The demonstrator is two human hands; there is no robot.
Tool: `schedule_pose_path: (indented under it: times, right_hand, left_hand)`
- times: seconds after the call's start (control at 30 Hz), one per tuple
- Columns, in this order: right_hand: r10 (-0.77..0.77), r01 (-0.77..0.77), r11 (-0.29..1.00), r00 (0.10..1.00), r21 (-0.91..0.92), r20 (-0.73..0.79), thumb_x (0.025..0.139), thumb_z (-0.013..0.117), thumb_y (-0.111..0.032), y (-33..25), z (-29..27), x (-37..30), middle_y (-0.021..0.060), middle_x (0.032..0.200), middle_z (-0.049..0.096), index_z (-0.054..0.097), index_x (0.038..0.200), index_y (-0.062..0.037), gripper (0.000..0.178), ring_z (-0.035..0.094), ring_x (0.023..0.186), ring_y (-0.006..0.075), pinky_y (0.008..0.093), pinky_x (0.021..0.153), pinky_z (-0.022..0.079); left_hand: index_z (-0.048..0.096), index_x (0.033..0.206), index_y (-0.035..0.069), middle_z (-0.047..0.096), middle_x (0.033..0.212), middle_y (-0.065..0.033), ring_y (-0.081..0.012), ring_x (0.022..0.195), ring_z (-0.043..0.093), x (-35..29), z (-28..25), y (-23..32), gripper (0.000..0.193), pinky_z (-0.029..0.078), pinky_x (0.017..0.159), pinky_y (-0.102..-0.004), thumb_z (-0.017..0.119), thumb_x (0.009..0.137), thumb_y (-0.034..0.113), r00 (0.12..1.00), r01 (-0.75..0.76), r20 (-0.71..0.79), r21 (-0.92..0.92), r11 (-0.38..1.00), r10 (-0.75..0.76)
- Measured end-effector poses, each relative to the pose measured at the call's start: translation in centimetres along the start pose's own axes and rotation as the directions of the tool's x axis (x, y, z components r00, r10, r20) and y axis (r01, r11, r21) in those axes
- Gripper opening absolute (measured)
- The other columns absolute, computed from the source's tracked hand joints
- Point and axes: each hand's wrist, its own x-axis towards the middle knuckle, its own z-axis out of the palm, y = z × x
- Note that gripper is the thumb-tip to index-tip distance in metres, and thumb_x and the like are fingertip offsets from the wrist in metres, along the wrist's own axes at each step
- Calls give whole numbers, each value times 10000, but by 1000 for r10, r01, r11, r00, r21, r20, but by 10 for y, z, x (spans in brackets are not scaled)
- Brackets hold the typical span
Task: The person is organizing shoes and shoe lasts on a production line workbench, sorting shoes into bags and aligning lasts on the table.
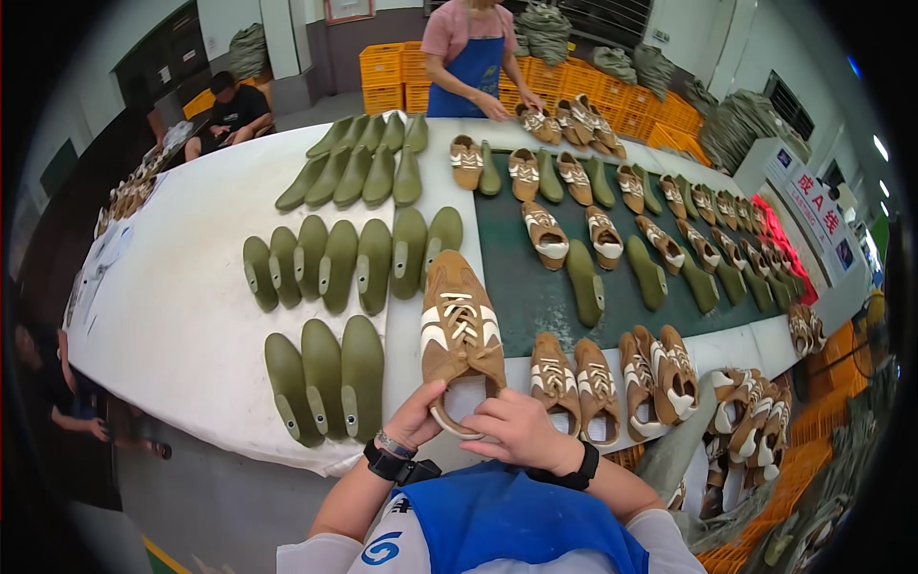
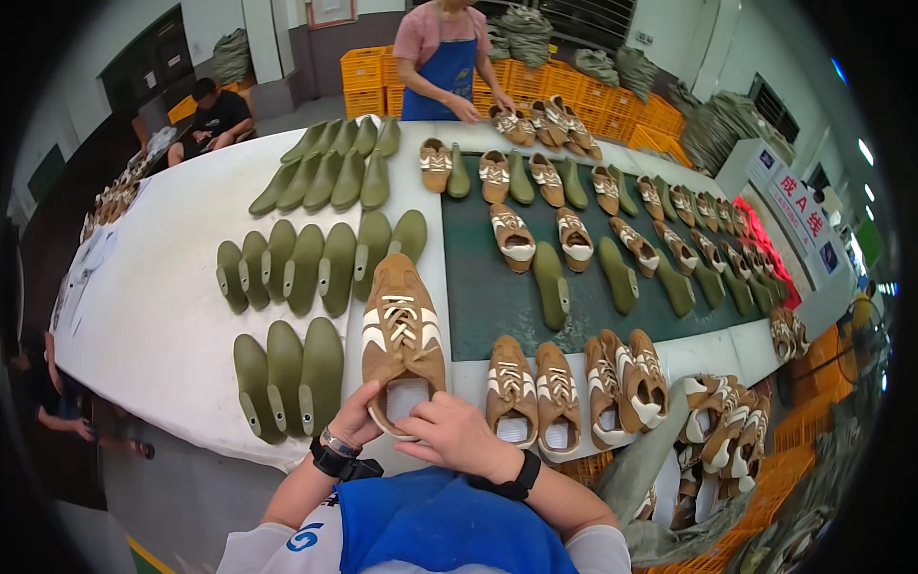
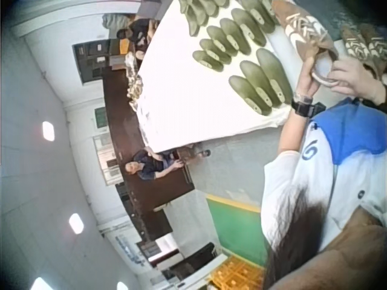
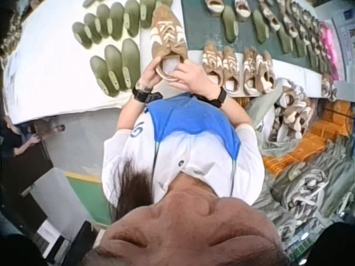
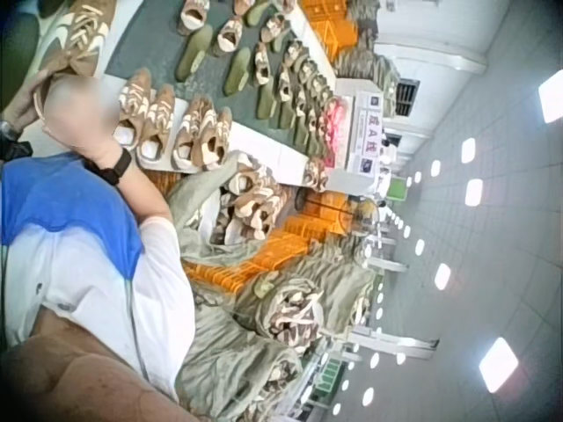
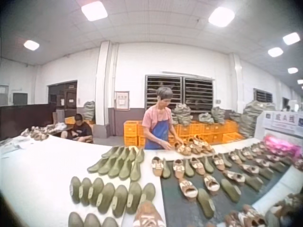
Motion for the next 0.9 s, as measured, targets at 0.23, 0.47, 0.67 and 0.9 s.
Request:
schedule_pose_path:
  times: [0.23,0.47,0.67,0.9]
  right_hand:
    - [-5,19,955,999,296,-48,707,745,-159,-4,28,8,52,882,599,655,959,-88,277,537,700,200,286,610,457]
    - [328,-289,941,907,177,-263,722,698,-77,6,28,36,134,987,595,559,1136,-66,437,625,837,286,328,666,519]
    - [321,-295,947,884,127,-341,719,678,-25,9,42,36,144,982,619,542,1140,-43,443,626,788,270,317,672,521]
    - [371,-298,921,868,252,-331,729,670,15,-3,60,26,169,928,630,535,1112,-11,407,644,750,277,325,650,522]
  left_hand:
    - [392,1315,25,490,1284,-82,-189,1142,504,-28,-11,18,623,402,990,-342,681,806,238,984,-148,-94,43,988,152]
    - [364,1334,27,485,1285,-86,-168,1172,472,-40,8,36,712,344,1013,-315,731,744,183,962,-217,-84,350,911,261]
    - [462,1186,-9,523,1143,-170,-342,1125,476,-32,28,33,577,352,989,-402,699,673,108,518,-141,250,968,-206,818]
    - [595,922,1,535,949,-149,-341,911,518,-35,34,28,186,427,807,-413,600,736,4,559,-194,362,932,-307,746]
